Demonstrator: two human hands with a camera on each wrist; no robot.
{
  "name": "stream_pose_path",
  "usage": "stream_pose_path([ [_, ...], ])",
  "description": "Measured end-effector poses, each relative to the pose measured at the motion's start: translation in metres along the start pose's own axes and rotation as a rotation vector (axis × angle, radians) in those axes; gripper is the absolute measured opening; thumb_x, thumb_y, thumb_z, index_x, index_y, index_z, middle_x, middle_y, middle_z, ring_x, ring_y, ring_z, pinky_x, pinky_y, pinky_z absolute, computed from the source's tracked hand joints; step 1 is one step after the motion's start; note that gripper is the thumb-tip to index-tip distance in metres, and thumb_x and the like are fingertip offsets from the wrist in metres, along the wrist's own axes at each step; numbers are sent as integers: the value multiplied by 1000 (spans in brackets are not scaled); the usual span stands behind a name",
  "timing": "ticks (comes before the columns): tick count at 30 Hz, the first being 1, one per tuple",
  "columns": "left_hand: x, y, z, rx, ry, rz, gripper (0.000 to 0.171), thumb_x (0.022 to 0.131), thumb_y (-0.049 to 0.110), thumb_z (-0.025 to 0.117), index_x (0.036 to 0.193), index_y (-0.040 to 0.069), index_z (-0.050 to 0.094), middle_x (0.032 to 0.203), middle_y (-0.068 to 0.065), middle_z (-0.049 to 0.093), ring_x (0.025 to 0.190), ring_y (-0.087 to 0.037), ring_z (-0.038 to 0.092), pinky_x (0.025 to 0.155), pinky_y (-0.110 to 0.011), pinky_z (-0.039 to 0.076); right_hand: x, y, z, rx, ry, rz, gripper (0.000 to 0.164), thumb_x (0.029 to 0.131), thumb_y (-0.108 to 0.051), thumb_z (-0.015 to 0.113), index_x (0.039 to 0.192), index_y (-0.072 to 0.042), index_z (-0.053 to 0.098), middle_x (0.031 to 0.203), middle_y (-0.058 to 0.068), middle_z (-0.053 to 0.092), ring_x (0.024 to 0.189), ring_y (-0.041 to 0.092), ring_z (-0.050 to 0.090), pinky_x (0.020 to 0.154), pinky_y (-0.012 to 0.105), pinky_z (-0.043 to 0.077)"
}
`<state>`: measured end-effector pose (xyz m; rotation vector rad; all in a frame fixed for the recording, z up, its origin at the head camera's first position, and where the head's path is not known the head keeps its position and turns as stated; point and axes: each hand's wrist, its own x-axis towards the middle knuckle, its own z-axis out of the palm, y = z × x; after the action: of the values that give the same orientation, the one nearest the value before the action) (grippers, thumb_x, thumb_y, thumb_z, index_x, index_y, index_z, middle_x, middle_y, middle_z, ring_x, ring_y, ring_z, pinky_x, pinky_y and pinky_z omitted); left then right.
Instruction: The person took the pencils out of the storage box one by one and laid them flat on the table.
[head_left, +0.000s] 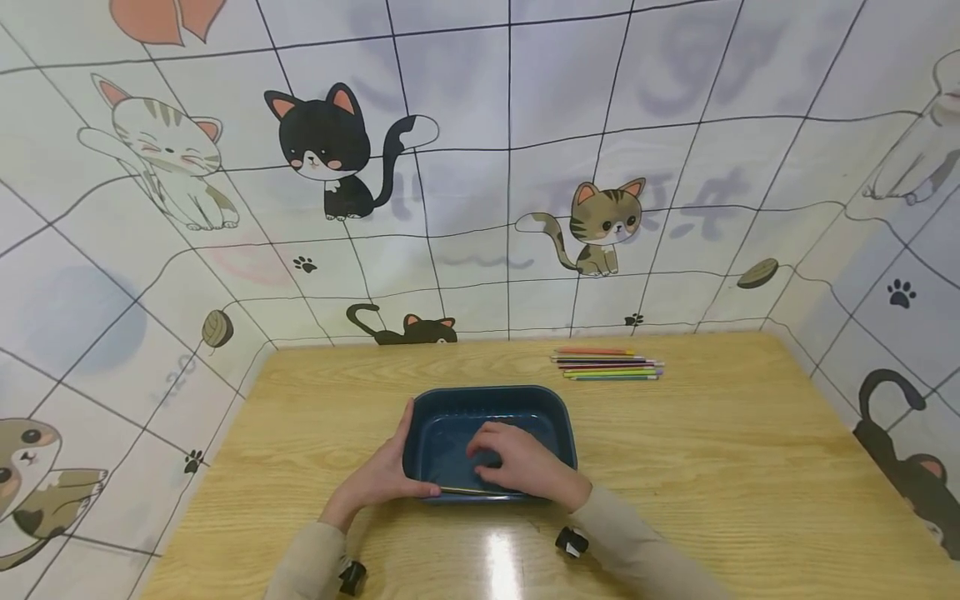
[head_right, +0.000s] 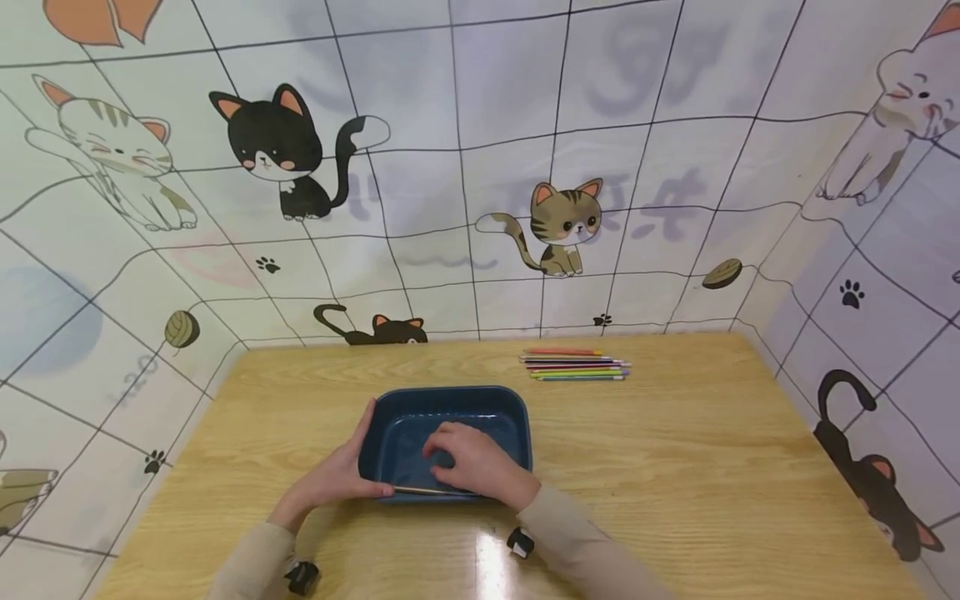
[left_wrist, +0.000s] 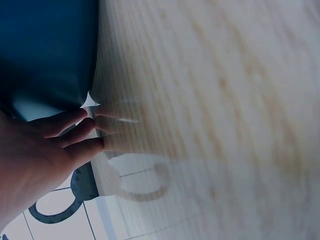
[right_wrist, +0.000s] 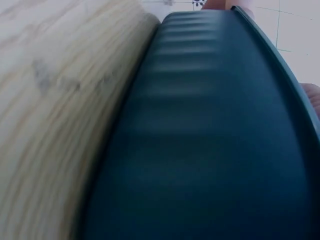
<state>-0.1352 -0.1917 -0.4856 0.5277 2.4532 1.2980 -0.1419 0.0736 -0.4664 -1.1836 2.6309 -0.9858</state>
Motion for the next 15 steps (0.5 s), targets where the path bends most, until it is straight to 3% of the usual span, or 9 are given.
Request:
stream_pose_path([
  [15,-1,0,0,-10,9,10,135,68,34,88,154,19,-15,156,-27,12,139,-41,23,108,-57,22,19,-3,19,134,-179,73,28,82,-14,78,109,-9,69,101,-2,64,86,6,58,76,22,48],
])
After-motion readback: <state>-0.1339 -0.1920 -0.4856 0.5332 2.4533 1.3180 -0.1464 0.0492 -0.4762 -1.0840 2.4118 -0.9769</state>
